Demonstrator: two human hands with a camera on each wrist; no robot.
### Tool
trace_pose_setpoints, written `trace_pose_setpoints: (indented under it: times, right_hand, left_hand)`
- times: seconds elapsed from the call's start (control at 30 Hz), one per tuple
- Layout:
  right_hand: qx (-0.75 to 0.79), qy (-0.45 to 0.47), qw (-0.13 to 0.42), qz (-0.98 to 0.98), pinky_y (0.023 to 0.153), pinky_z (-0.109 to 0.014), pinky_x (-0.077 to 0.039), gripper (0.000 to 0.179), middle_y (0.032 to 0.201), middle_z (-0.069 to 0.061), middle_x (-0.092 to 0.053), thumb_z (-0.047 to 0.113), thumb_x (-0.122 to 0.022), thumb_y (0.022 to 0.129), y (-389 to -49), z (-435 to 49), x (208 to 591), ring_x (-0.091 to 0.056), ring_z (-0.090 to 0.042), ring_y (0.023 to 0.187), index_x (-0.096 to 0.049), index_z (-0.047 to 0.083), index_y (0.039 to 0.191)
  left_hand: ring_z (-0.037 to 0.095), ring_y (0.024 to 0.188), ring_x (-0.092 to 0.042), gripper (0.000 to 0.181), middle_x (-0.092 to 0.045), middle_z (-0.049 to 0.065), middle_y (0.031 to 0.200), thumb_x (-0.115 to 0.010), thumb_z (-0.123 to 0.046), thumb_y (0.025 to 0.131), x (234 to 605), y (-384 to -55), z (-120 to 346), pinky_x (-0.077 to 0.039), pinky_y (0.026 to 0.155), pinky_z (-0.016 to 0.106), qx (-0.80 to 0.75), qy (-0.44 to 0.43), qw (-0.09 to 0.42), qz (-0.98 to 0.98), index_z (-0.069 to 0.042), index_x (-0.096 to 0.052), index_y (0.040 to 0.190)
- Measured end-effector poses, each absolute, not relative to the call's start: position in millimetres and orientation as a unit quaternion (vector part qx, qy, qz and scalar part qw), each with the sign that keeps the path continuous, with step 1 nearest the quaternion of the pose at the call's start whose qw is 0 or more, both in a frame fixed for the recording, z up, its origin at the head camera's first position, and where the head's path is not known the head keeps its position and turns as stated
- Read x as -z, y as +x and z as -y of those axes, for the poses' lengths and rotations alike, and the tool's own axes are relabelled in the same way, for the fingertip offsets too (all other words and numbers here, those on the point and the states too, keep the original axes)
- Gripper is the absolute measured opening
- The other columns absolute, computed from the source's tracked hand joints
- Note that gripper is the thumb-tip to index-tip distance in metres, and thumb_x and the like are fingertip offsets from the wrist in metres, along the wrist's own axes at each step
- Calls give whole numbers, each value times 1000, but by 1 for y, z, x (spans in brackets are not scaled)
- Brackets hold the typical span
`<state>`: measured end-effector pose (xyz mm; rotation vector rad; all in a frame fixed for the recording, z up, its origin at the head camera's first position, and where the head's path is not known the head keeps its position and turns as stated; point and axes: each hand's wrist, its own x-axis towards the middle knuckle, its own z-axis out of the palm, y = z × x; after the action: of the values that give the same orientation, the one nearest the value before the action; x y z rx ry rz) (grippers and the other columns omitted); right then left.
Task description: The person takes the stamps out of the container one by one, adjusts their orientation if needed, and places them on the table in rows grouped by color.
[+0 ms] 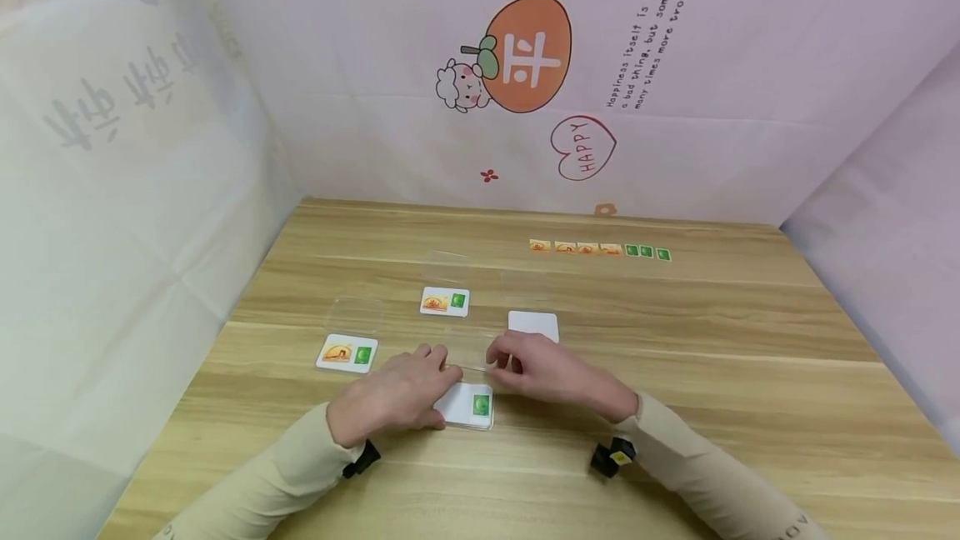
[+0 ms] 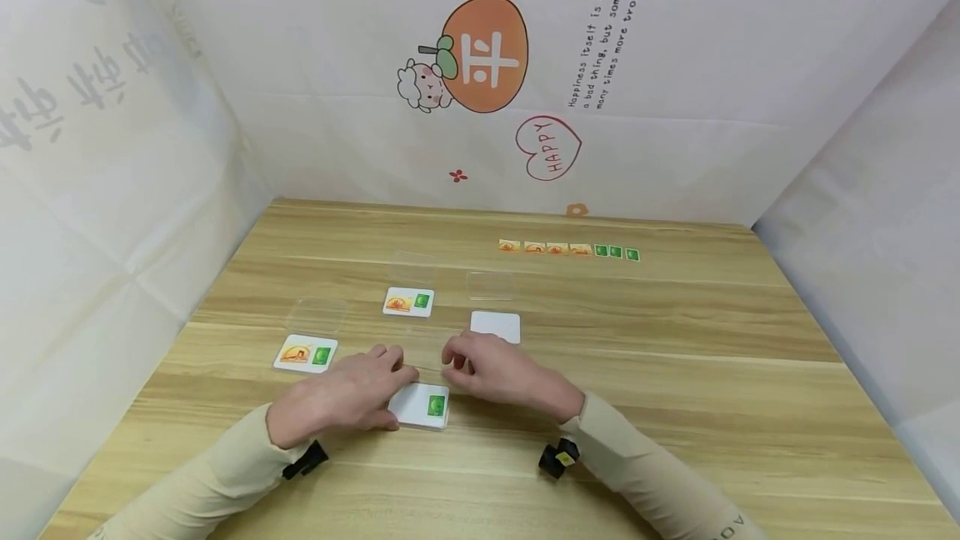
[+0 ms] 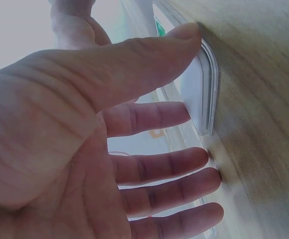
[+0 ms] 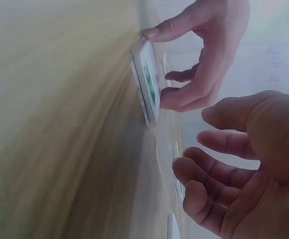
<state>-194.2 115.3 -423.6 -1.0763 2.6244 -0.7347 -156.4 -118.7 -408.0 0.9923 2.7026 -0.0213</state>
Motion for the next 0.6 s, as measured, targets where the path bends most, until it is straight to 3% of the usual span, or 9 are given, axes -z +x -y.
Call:
trace_pose_setpoints:
  times: [0.6]
  right_hand:
    - [211, -358, 126, -901, 63, -19, -44, 14, 87, 10, -59, 26, -69, 91, -183, -107, 428, -53, -6, 73, -70, 19, 103]
  left_hand:
    - [14, 86, -47, 49, -54, 2, 104, -77, -44, 82, 407, -155, 118, -45, 68, 27, 10, 338, 128, -932, -15, -61, 117]
